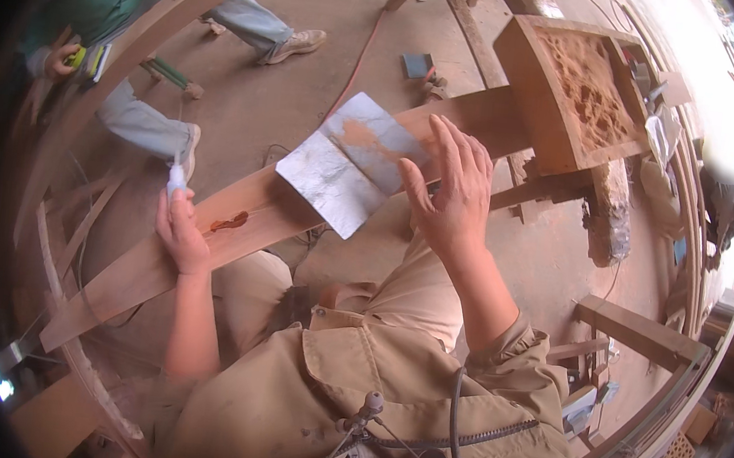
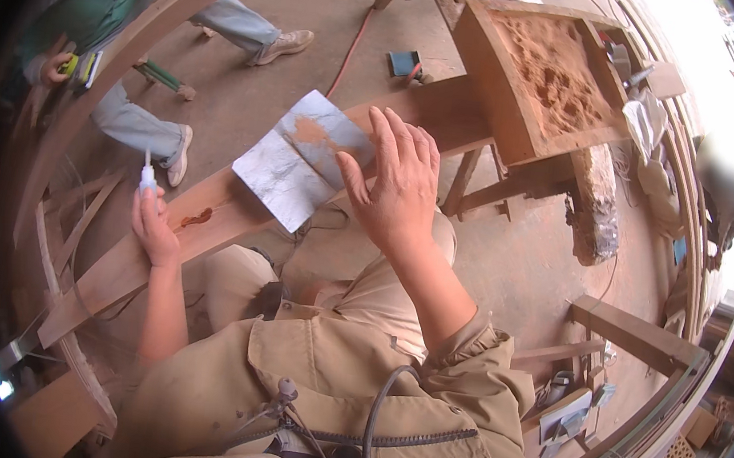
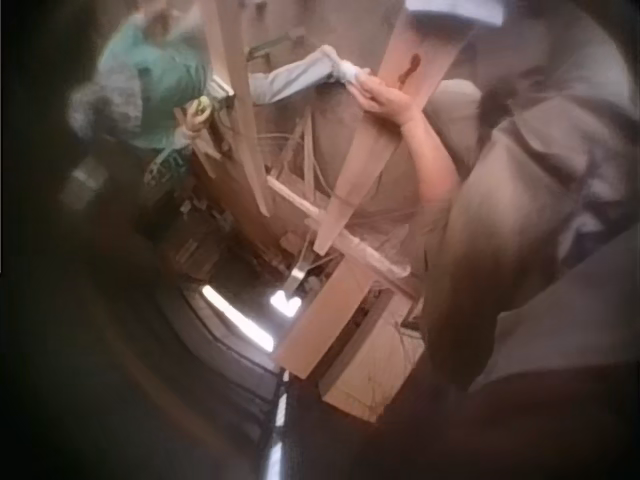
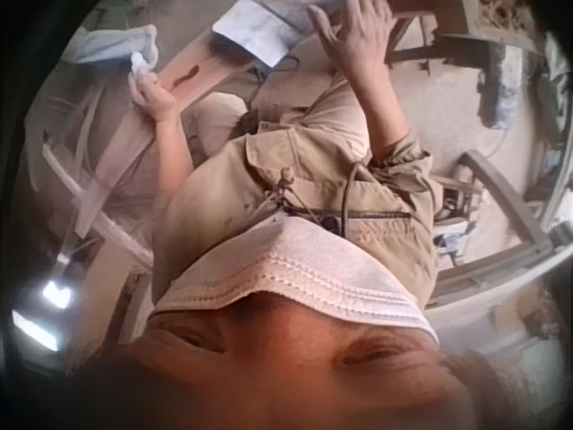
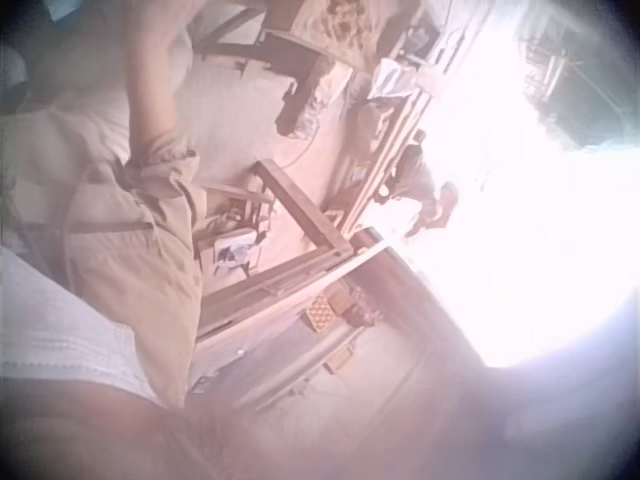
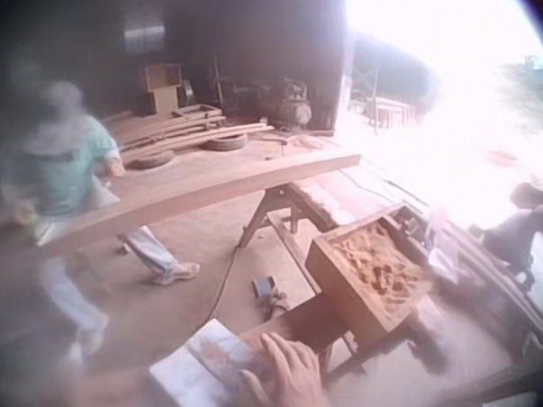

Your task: The person applies a brown filler to a knot in a wooden plank using a small white tube, then smooths the filler with a blue sanding block. The person repeats this process on multiple knots along the plank.

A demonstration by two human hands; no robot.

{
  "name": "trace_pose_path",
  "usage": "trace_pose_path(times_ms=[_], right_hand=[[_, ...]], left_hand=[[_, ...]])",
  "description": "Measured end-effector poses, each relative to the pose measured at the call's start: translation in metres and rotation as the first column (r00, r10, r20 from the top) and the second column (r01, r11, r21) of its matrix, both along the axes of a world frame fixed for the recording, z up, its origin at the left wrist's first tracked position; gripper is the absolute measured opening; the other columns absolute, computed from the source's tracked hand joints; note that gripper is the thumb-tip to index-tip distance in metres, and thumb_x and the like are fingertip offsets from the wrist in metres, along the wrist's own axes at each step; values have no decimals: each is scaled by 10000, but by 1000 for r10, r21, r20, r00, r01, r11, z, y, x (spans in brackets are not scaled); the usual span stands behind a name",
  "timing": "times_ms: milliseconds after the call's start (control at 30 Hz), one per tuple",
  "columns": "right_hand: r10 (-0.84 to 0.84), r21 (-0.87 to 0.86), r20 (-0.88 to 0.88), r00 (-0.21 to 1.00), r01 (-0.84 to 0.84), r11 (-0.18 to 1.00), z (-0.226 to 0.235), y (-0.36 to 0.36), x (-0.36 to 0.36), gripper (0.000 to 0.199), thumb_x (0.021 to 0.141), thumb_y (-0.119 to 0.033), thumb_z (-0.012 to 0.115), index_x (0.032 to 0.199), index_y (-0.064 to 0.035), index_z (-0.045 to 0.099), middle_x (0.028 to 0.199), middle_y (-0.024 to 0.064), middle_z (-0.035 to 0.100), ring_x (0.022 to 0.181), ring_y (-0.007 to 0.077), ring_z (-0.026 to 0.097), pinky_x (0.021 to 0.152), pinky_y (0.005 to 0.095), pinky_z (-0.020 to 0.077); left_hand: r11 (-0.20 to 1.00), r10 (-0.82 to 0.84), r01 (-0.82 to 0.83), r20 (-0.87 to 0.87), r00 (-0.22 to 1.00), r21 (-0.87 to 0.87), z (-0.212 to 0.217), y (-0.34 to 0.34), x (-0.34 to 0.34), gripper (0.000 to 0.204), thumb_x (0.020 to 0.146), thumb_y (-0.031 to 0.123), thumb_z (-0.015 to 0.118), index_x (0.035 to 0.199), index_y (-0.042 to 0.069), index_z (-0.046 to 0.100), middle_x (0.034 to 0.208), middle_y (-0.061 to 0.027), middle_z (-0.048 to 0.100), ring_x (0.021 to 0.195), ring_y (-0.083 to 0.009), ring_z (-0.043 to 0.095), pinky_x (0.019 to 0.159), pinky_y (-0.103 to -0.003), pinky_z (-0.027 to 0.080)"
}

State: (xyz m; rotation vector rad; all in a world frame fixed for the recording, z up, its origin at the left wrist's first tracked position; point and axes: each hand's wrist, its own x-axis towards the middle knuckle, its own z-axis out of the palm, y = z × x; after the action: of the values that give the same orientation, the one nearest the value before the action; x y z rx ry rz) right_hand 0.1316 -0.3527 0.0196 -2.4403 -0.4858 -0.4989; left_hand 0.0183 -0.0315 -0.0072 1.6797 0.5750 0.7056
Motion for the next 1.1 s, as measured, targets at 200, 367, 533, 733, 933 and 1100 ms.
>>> trace_pose_path(times_ms=[200, 367, 533, 733, 933, 1100], right_hand=[[-22, -282, -167, 986, -26, 959, 7, 42, 35, 740, 687, -383, 769, 1289, -44, 502, 1085, 144, 578, 1062, 325, 523, 952, 425, 374], [124, -277, -87, 988, -144, 950, 32, 60, 17, 386, 778, -174, 680, 1144, -79, 601, 1015, 122, 573, 903, 325, 576, 805, 417, 454], [392, -318, -21, 920, -377, 870, 37, 85, -34, 265, 811, -116, 614, 1070, -62, 593, 1059, 115, 541, 955, 301, 545, 821, 415, 448], [383, -425, -225, 896, -444, 789, 10, 77, -69, 656, 788, -165, 647, 1381, -38, 397, 1436, 213, 372, 1329, 375, 357, 1095, 576, 224], [491, -46, -56, 870, -493, 869, 28, 35, -33, 441, 766, 52, 533, 1201, -7, 574, 1246, 164, 575, 1194, 327, 520, 1020, 437, 396], [-78, -45, 102, 992, 83, 996, 14, -38, 6, 368, 810, 68, 515, 1151, -19, 622, 1213, 160, 616, 1165, 332, 557, 980, 424, 442]], left_hand=[[992, -21, 16, 37, 999, 123, 2, -14, 16, 286, 944, 292, 559, 907, 10, 594, 768, -9, 563, 702, -80, 473, 611, -270, 404], [970, 42, -50, 41, 998, 239, 6, -11, 8, 313, 907, 302, 602, 799, 13, 553, 646, -82, 536, 556, -147, 455, 511, -322, 379], [971, 60, -62, 15, 998, 231, 5, -8, 1, 333, 903, 318, 601, 781, 14, 540, 631, -99, 524, 546, -198, 466, 521, -342, 389], [978, 44, -53, 54, 998, 199, 6, -10, 10, 314, 914, 331, 598, 858, 22, 582, 676, -65, 546, 595, -148, 494, 545, -317, 407], [999, 37, -37, -57, 998, 1, -7, -2, -7, 251, 946, 278, 559, 916, 33, 604, 797, 20, 541, 729, -75, 477, 641, -256, 404], [1000, 2, -3, 30, 1000, 11, -4, -6, 7, 225, 961, 259, 485, 863, 67, 548, 671, 89, 308, 594, -17, 263, 518, -205, 202]])
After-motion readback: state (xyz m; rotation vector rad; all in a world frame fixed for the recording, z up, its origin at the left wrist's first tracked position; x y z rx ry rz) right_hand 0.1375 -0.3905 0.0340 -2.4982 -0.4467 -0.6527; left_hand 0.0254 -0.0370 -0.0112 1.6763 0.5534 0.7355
